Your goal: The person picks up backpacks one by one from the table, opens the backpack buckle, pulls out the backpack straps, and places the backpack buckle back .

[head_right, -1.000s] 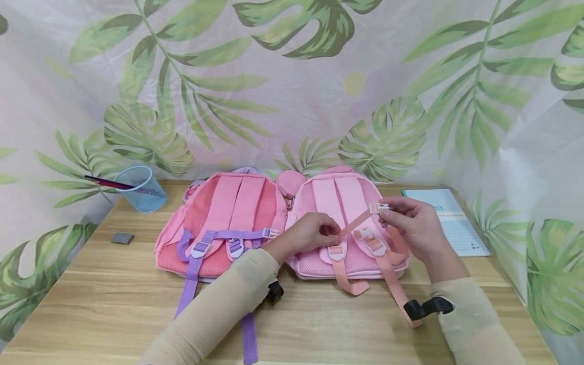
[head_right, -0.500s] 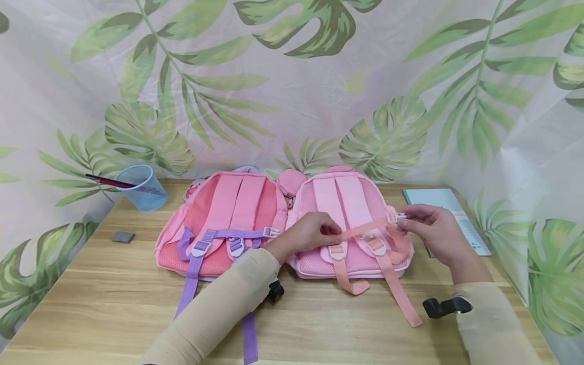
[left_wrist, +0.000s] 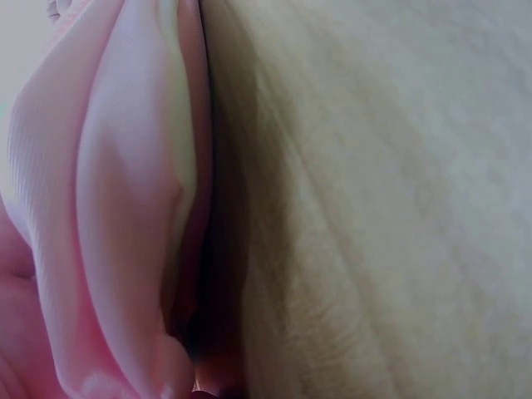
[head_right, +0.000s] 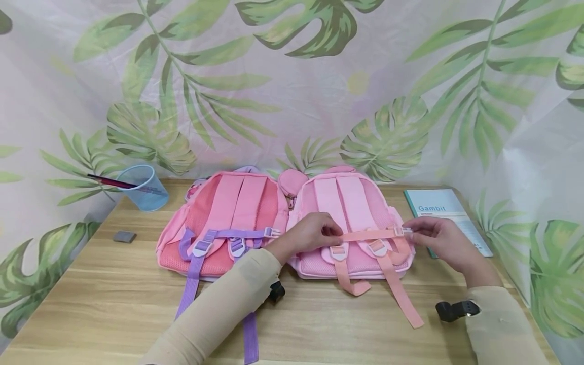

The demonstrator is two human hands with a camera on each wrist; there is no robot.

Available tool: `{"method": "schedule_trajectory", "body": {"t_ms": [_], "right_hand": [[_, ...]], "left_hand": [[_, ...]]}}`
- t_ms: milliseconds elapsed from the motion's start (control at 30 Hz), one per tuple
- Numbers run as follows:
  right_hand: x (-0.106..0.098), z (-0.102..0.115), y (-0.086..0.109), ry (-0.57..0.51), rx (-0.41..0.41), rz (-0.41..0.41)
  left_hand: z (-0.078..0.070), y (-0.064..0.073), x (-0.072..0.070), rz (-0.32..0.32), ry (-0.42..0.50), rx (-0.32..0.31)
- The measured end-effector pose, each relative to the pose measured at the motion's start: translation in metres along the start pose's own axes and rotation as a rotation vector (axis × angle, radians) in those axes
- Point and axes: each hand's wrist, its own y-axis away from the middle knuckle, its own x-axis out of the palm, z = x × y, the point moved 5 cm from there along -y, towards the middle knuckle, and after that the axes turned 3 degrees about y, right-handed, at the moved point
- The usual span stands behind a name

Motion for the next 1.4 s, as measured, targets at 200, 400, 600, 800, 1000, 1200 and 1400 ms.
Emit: {"method": "schedule_trajectory", "body": {"t_ms": [200,400,600,800,1000,1200,1400], "right_hand": [[0.002,0.001,-0.001,0.15,-0.025,0.031],[0.005,-0.008,-0.001,0.163,0.008,0.048],[0.007,-0.012,-0.002,0.173,0.003,0.038],[0.009,-0.015,-0.005,0.185,0.058,0.062],[0.012,-0.017,-0.001,0.205,0.069,0.054],[0.013,-0.017,0.002,0.21,0.07,0.053],[0.012,-0.018,0.002,0.194,0.06,0.037]], "left_hand": [[0.0,0.0,-0.001,-0.001,-0.015,0.003],[0.001,0.0,-0.002,-0.003,-0.015,-0.008],[0.0,0.001,-0.003,-0.012,-0.017,0.002],[0.001,0.002,-0.002,-0.003,-0.027,0.006],[0.0,0.001,0.0,0.01,-0.028,0.014],[0.001,0.002,0.002,0.014,-0.015,0.001],[-0.001,0.002,0.0,0.01,-0.029,0.004]]}}
